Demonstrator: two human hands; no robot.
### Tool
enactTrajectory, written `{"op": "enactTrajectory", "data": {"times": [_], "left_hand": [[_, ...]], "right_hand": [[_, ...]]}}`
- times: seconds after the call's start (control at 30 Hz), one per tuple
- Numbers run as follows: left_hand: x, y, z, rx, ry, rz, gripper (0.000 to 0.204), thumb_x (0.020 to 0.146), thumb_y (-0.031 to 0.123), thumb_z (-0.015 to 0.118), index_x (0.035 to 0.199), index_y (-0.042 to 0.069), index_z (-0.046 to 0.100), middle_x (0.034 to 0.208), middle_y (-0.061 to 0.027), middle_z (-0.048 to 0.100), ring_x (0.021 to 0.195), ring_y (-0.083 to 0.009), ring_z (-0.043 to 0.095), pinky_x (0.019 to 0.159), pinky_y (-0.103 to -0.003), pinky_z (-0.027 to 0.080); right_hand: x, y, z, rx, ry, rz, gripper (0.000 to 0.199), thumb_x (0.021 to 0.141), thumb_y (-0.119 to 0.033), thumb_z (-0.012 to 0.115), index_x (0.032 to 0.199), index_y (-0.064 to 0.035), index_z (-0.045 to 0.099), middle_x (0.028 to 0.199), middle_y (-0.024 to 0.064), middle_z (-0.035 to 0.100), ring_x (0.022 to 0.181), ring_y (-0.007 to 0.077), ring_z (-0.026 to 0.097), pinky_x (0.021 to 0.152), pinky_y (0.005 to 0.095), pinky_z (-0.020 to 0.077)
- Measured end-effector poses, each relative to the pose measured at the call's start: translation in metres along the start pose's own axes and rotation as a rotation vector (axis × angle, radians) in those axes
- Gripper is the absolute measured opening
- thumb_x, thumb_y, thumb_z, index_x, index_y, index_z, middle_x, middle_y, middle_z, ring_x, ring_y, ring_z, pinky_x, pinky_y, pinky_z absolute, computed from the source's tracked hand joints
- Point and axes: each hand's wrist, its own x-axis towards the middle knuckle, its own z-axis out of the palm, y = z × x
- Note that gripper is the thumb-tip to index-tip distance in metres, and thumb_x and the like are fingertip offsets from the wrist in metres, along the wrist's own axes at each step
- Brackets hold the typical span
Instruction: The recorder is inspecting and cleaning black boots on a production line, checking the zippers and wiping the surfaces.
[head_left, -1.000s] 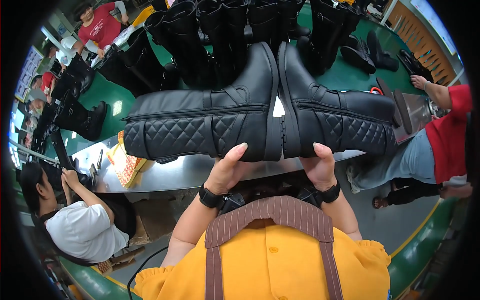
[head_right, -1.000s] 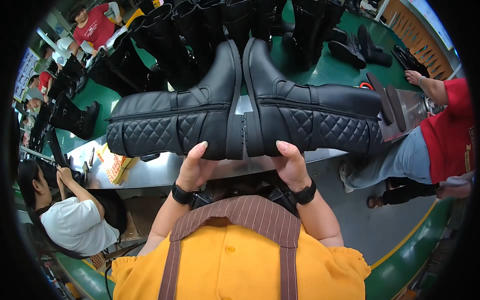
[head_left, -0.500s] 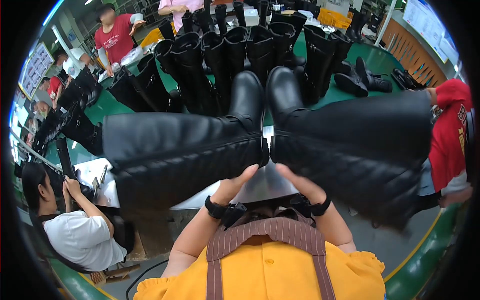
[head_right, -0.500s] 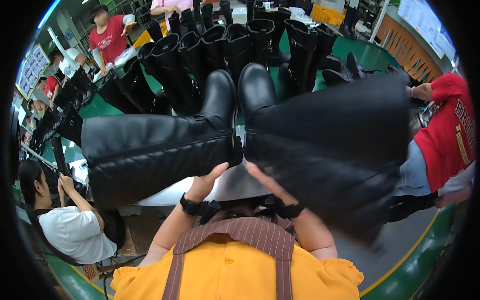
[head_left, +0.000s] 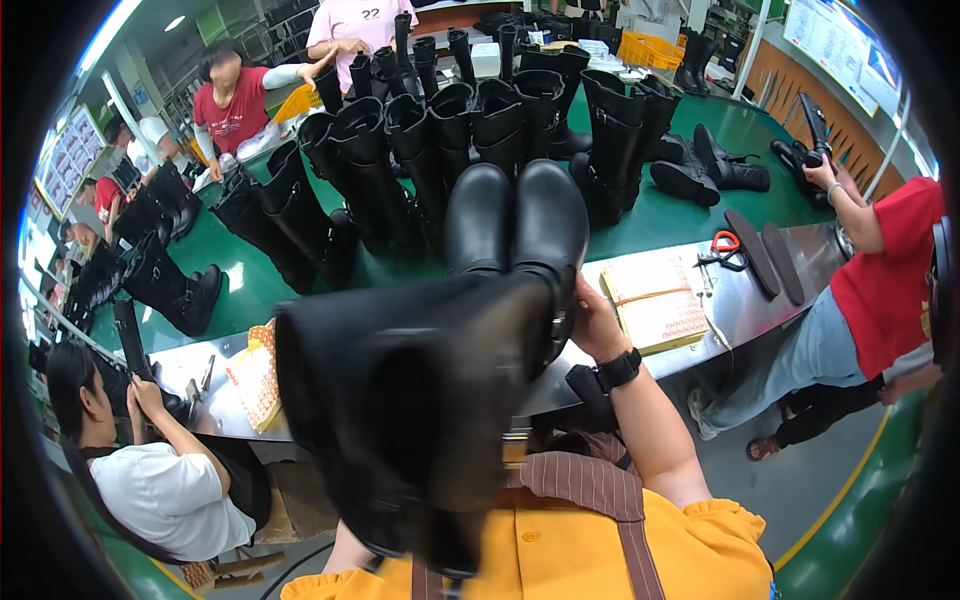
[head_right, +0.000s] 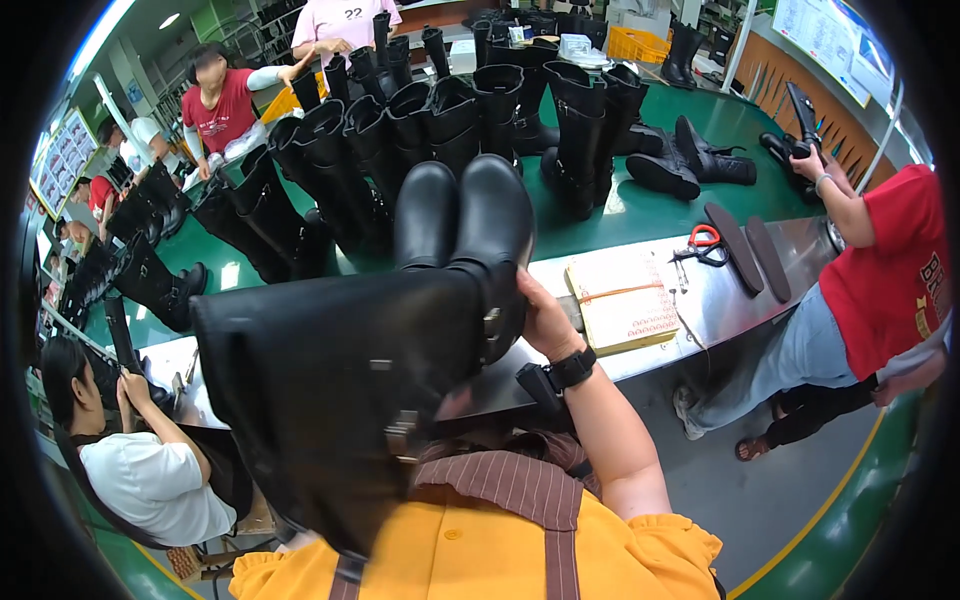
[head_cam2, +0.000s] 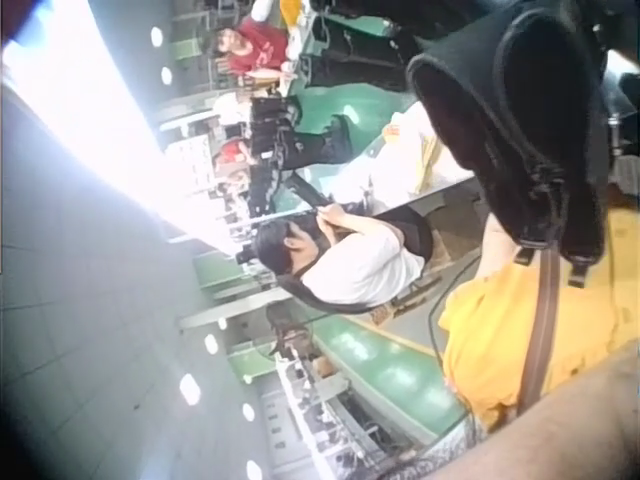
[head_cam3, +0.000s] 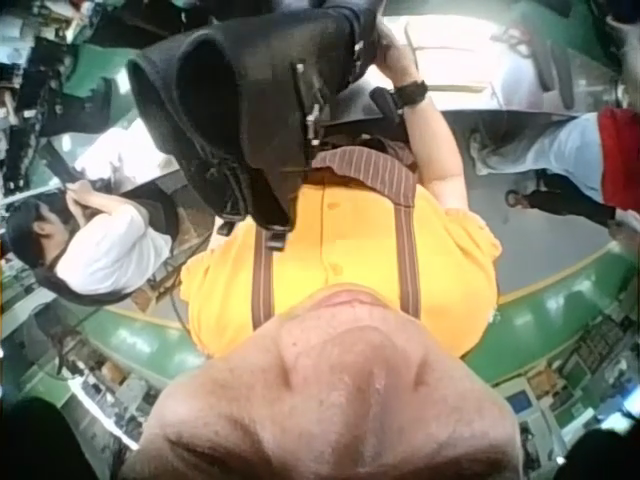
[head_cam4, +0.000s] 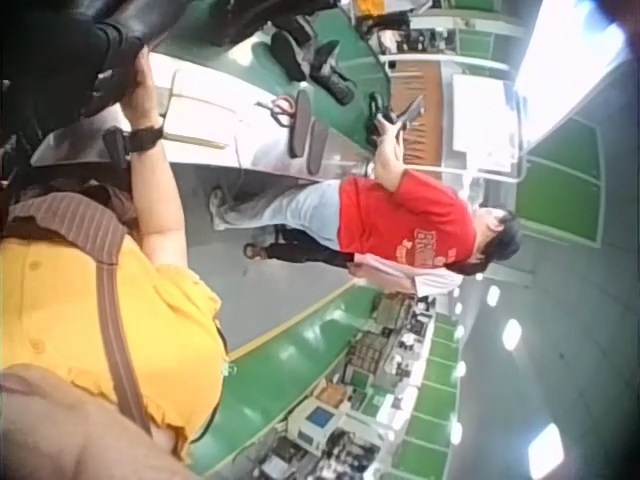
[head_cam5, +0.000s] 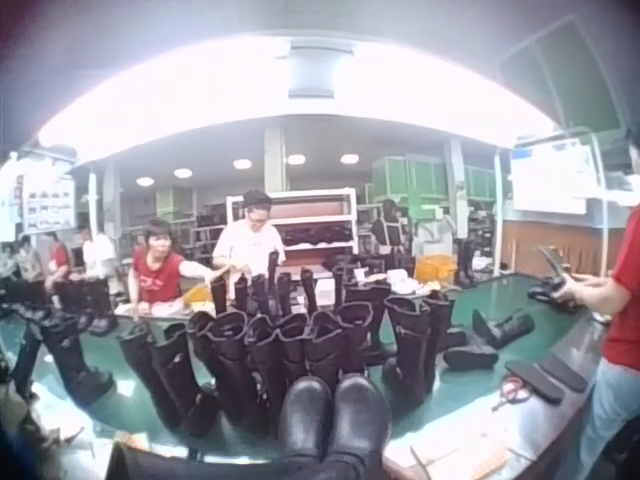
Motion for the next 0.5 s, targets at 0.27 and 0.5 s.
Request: {"op": "enactTrajectory", "data": {"times": [0.27,0.5], "left_hand": [[0.013,-0.048,0.016,-0.763,0.166,-0.507,0.065,0.1,0.052,0.037,0.147,0.008,0.03,0.144,-0.0085,0.042,0.127,-0.0212,0.046,0.107,-0.035,0.038],[0.017,-0.046,0.015,-0.805,0.151,-0.453,0.061,0.102,0.05,0.031,0.141,0.004,0.039,0.136,-0.0111,0.051,0.122,-0.0222,0.052,0.106,-0.037,0.04]], "right_hand": [[-0.035,0.036,-0.085,0.508,-0.37,0.146,0.049,0.101,-0.034,0.042,0.138,-0.0025,0.043,0.134,0.0138,0.052,0.121,0.025,0.052,0.104,0.0427,0.0397],[-0.195,0.015,-0.083,0.383,-0.274,0.082,0.051,0.101,-0.036,0.038,0.141,-0.0043,0.04,0.141,0.0163,0.045,0.128,0.0298,0.046,0.108,0.0517,0.0341]]}}
